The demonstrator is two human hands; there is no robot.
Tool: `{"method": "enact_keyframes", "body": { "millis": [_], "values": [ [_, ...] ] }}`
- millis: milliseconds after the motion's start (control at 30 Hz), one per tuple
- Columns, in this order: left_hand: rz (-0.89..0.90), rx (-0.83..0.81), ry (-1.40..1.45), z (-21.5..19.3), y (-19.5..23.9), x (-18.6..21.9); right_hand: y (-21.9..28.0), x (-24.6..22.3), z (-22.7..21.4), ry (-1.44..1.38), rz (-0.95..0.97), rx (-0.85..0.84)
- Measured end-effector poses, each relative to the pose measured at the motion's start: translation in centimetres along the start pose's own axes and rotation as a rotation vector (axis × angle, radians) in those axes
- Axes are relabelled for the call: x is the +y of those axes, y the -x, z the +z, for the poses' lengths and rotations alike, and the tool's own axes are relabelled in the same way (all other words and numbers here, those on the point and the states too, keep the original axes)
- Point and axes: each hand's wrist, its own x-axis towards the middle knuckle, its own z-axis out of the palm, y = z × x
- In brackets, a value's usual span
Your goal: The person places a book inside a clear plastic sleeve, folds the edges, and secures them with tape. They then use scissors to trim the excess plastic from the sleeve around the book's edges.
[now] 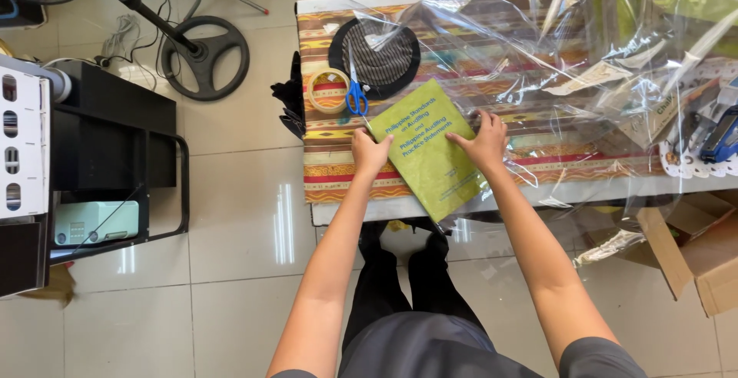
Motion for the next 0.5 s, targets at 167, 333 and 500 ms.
{"method": "enact_keyframes", "body": {
  "millis": [167, 333, 500],
  "values": [
    [-0.086, 0.043, -0.008, 1.1, -0.8, -0.8, -1.4, -1.1, -2.0, 0.047, 0.072, -0.114],
    [-0.245, 0.046, 0.032, 2.3, -1.6, -1.1, -2.3, -0.4, -2.6, 0.009, 0.122, -0.27],
    [-0.229, 0.004, 0.065, -0.1, 0.7, 0.5, -2.5, 1.3, -1.2, -0.199, 0.01, -0.208]
  ]
}}
